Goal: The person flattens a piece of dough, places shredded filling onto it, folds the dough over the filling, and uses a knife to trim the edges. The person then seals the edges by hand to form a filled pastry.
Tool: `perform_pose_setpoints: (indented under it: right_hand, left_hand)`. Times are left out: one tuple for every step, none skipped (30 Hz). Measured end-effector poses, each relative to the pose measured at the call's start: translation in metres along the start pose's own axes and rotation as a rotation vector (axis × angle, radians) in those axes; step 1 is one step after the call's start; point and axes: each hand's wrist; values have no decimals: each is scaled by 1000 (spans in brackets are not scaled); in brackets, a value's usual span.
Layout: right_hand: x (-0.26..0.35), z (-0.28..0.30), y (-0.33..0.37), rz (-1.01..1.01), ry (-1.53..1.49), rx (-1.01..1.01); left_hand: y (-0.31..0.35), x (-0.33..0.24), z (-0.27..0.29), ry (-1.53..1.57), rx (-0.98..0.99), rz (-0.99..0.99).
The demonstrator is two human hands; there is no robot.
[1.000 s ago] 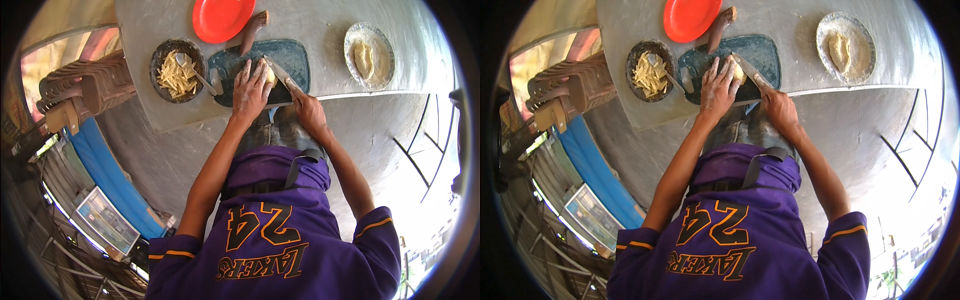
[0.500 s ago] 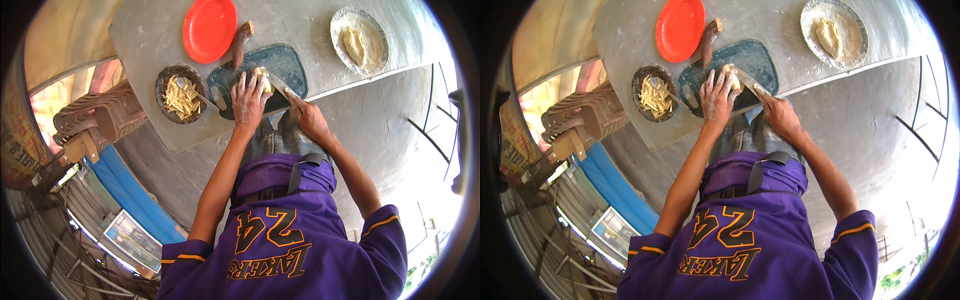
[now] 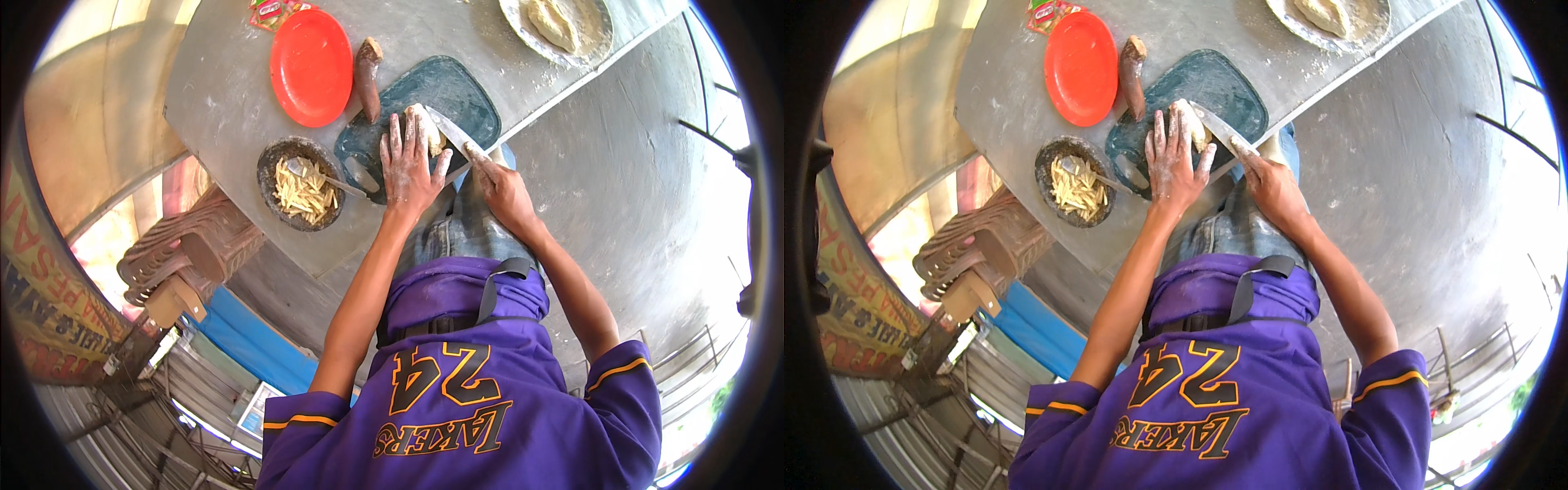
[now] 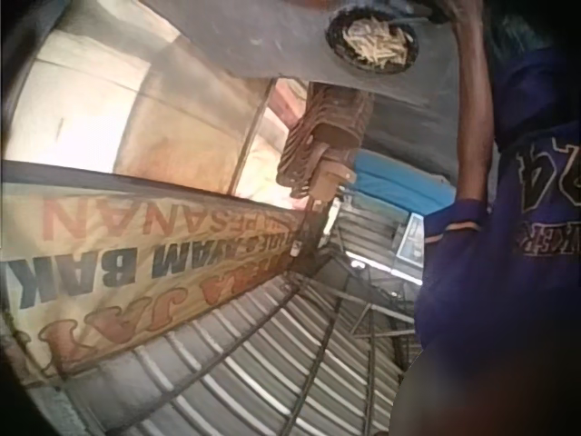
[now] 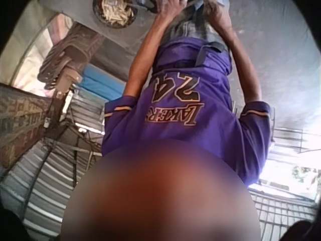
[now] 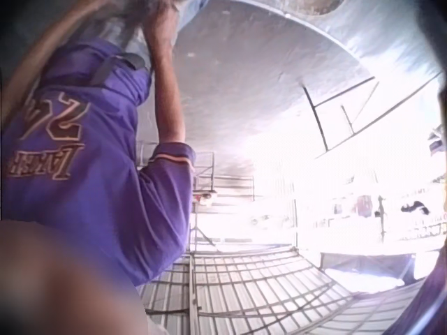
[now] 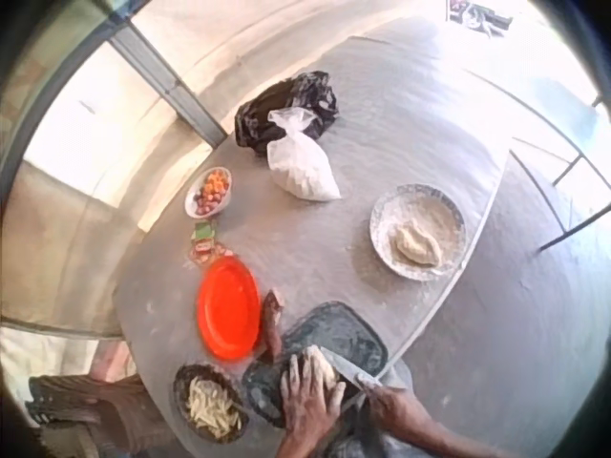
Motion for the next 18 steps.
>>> perform_pose_setpoints:
  right_hand:
    - [1, -4, 2, -29, 19, 3]
    - [1, -7, 3, -56, 44, 32]
    - [0, -9, 4, -111, 79, 77]
    - [-1, -10, 4, -168, 110, 125]
    - [-1, -12, 5, -160, 101, 112]
    - [-2, -12, 5, -148, 98, 94]
    - [-2, -12, 6, -114, 95, 61]
    - [-2, -13, 8, -119, 49, 9]
    - [-1, -15, 10, -99, 1, -56]
    - [0, -18, 13, -99, -48, -111]
    - [1, -22, 17, -78, -51, -143]
    - [3, -27, 20, -74, -54, -167]
    - [4, -32, 23, -68, -67, -202]
    - [7, -39, 26, -90, -54, -197]
    - [9, -46, 28, -107, -48, -204]
    - [10, -52, 29, -111, -34, -211]
    - [11, -58, 30, -128, -44, -211]
    - [11, -60, 30, -133, -47, -218]
  left_hand:
    - [0, 1, 0, 8, 12, -7]
    - [-1, 1, 1, -11, 15, -18]
    - [-1, 2, 1, -33, 19, -27]
    - [0, 2, 2, -54, 13, -40]
    - [1, 3, 4, -67, 24, -46]
    - [-1, 3, 4, -76, 14, -59]
    - [-2, 4, 4, -82, 4, -73]
    - [-3, 5, 4, -45, 5, -101]
    - [-4, 6, 5, -9, 4, -129]
    - [-4, 7, 5, 29, 4, -152]
    - [-4, 9, 6, -1, 47, -163]
    - [-6, 10, 6, -12, 56, -173]
    - [-7, 11, 6, -23, 68, -181]
    - [-7, 12, 6, -46, 124, -167]
    - [-7, 13, 7, -36, 112, -187]
    - [-7, 13, 8, -44, 116, -199]
    - [-7, 13, 9, -52, 119, -209]
    - [-7, 12, 11, -56, 115, -217]
Point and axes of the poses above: each hand's wrist, its own y-axis away from the middle knuckle, its own z-axis out of the back of the hand, x = y × z, and after that the axes turned 9 degrees about z, right-handed
